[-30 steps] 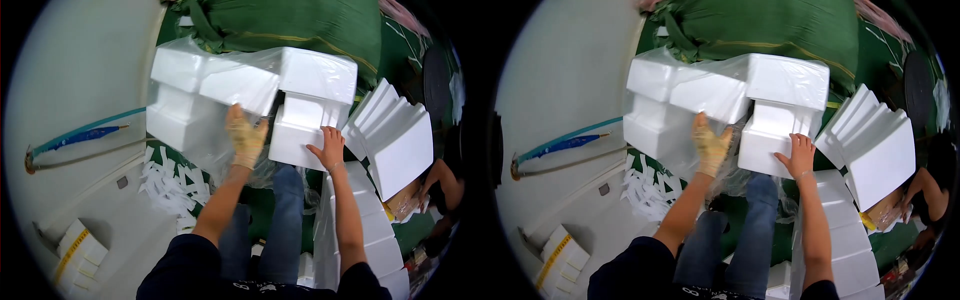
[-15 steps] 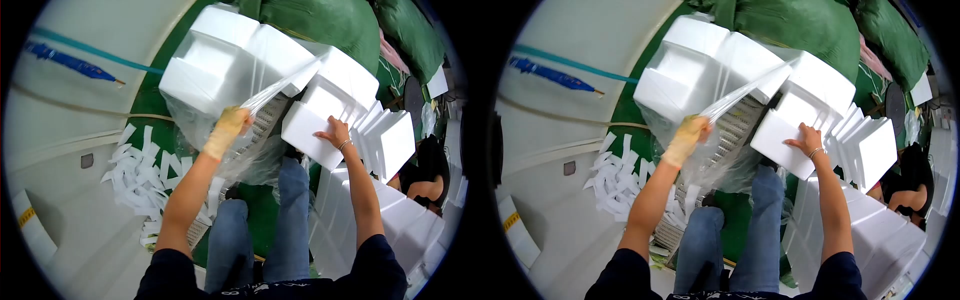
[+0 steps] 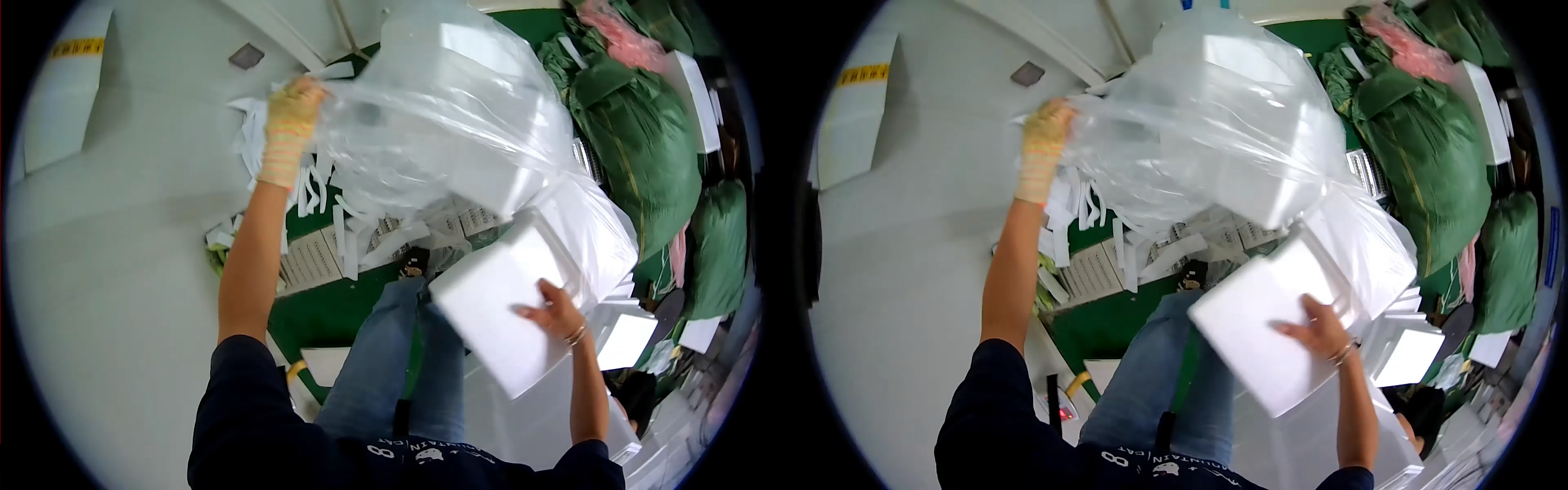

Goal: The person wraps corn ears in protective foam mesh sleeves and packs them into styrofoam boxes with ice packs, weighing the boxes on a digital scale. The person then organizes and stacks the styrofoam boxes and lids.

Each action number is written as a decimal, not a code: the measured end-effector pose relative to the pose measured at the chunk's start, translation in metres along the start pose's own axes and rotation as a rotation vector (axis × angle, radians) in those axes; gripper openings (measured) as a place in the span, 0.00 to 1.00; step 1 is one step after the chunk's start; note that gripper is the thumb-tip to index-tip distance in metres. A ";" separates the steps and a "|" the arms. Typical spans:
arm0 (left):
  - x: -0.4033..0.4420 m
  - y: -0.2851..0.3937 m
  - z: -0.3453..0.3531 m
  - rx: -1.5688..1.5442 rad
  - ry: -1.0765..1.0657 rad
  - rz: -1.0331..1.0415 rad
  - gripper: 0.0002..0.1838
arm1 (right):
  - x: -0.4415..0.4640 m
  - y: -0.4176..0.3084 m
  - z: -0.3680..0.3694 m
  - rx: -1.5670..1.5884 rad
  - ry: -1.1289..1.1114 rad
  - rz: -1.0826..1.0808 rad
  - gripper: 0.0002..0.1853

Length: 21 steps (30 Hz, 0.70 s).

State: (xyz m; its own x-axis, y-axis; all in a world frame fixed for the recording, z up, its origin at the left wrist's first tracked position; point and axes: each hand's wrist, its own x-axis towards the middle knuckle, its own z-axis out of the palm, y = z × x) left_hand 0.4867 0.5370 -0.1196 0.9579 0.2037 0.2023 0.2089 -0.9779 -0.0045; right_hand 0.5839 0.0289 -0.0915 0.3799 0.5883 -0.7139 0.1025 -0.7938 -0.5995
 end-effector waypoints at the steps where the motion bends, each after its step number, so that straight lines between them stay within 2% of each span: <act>1: -0.010 -0.009 0.002 -0.004 0.005 -0.024 0.12 | 0.008 -0.017 0.020 -0.002 -0.026 -0.085 0.23; 3: -0.036 -0.014 0.001 -0.612 0.362 -0.709 0.21 | 0.017 -0.040 0.060 0.102 -0.114 -0.158 0.22; 5: -0.090 0.015 -0.036 -0.469 0.193 -0.575 0.29 | 0.029 -0.069 0.089 0.314 -0.195 -0.105 0.20; 7: -0.126 0.059 -0.084 -1.043 -0.179 -0.980 0.28 | 0.044 -0.102 0.107 0.433 -0.225 -0.071 0.18; 9: -0.165 0.094 -0.108 -0.942 -0.366 -0.661 0.25 | 0.058 -0.131 0.131 0.430 -0.224 -0.068 0.18; 10: -0.179 0.105 -0.107 -0.867 -0.317 -0.376 0.25 | 0.068 -0.140 0.147 0.526 -0.221 -0.114 0.17; 11: -0.177 0.117 -0.113 -0.892 -0.286 -0.253 0.24 | 0.078 -0.145 0.162 0.620 -0.218 -0.161 0.16; 12: -0.170 0.122 -0.110 -0.769 -0.325 -0.147 0.22 | 0.091 -0.145 0.174 0.422 -0.235 -0.205 0.13; 14: -0.169 0.119 -0.077 -0.746 -0.309 -0.069 0.23 | 0.101 -0.141 0.221 0.675 -0.242 -0.434 0.12; 15: -0.175 0.111 -0.059 -0.746 -0.304 -0.077 0.23 | 0.108 -0.138 0.223 0.646 -0.462 -0.322 0.09; 16: -0.184 0.105 -0.038 -0.658 -0.456 -0.107 0.24 | 0.114 -0.136 0.219 0.637 -0.470 -0.317 0.09; 17: -0.196 0.100 -0.014 -0.573 -0.611 -0.139 0.26 | 0.122 -0.133 0.213 0.297 -0.375 -0.380 0.09; 18: -0.220 0.094 0.016 -0.493 -0.482 -0.073 0.29 | 0.130 -0.130 0.206 -0.042 -0.284 -0.433 0.11; 20: -0.233 0.089 0.018 -0.561 -0.619 -0.352 0.23 | 0.156 -0.108 0.209 -0.317 0.180 -0.660 0.21; 21: -0.238 0.091 0.012 -0.561 -0.622 -0.364 0.23 | 0.156 -0.114 0.207 -0.507 0.173 -0.660 0.25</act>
State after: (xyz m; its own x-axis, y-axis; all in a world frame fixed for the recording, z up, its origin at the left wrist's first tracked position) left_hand 0.2799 0.4002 -0.1803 0.8186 0.3334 -0.4676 0.5488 -0.6942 0.4657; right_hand 0.4413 0.2431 -0.2087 0.2284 0.9558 -0.1851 0.7364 -0.2940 -0.6093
